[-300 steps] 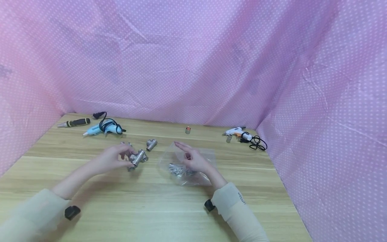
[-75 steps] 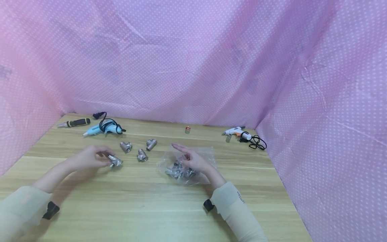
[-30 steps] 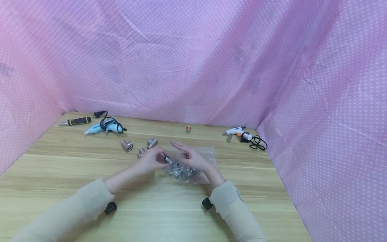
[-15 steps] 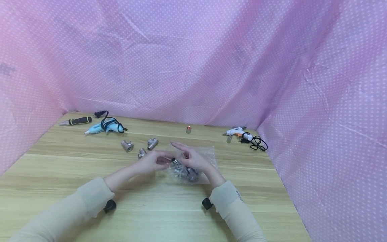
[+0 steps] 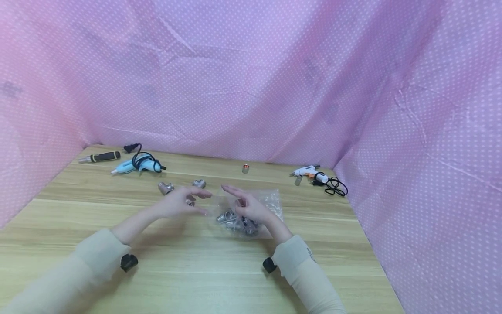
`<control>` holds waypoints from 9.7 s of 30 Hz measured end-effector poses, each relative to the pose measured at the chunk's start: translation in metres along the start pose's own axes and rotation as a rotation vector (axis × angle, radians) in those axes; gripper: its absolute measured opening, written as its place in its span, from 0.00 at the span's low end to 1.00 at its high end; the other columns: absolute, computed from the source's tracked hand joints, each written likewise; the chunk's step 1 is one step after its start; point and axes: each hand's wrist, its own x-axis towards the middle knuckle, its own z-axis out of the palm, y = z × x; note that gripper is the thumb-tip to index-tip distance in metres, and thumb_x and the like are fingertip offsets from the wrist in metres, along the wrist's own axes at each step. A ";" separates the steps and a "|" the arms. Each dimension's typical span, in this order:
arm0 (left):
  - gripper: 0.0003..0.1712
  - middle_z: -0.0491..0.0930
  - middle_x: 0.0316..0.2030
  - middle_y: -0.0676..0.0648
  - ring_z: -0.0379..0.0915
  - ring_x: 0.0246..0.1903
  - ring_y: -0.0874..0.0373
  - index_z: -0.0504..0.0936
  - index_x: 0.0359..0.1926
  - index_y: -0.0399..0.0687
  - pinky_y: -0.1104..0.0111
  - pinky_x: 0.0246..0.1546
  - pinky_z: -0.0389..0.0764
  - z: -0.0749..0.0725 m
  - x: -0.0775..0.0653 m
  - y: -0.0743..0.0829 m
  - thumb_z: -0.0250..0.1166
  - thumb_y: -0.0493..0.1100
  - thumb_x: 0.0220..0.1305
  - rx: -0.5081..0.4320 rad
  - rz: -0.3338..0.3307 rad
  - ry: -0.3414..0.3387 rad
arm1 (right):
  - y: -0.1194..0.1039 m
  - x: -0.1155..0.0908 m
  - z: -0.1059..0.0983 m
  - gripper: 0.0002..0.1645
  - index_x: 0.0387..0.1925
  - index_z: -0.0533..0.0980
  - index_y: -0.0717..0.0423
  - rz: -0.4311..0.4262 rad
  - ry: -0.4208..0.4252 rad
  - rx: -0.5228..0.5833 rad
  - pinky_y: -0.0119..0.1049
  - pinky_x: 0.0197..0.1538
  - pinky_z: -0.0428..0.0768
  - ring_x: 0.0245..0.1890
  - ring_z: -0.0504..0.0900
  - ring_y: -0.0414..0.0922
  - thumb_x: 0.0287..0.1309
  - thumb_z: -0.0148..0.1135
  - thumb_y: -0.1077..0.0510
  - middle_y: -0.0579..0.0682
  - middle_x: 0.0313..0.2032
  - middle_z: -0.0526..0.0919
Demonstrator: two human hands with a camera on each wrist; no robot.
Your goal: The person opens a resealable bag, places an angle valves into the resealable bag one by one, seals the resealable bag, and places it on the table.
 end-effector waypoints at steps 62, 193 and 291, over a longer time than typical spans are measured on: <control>0.21 0.82 0.44 0.47 0.78 0.42 0.55 0.80 0.48 0.42 0.64 0.44 0.81 -0.035 0.004 -0.064 0.71 0.38 0.51 0.131 -0.108 -0.107 | -0.035 -0.005 -0.001 0.42 0.70 0.54 0.59 0.023 0.012 0.019 0.29 0.25 0.73 0.24 0.67 0.36 0.53 0.50 0.76 0.57 0.71 0.56; 0.13 0.82 0.45 0.40 0.73 0.51 0.41 0.82 0.44 0.40 0.46 0.57 0.69 -0.085 -0.023 -0.130 0.64 0.30 0.56 0.224 -0.148 0.010 | 0.002 -0.002 0.000 0.46 0.72 0.54 0.44 0.021 0.016 -0.017 0.26 0.26 0.71 0.17 0.61 0.36 0.53 0.53 0.71 0.46 0.72 0.55; 0.22 0.82 0.45 0.41 0.80 0.39 0.54 0.80 0.50 0.37 0.70 0.41 0.82 0.023 0.015 0.016 0.71 0.39 0.53 -0.097 -0.015 -0.003 | -0.038 -0.004 0.000 0.39 0.70 0.56 0.61 -0.016 0.030 0.022 0.24 0.23 0.68 0.18 0.63 0.34 0.56 0.50 0.76 0.57 0.70 0.58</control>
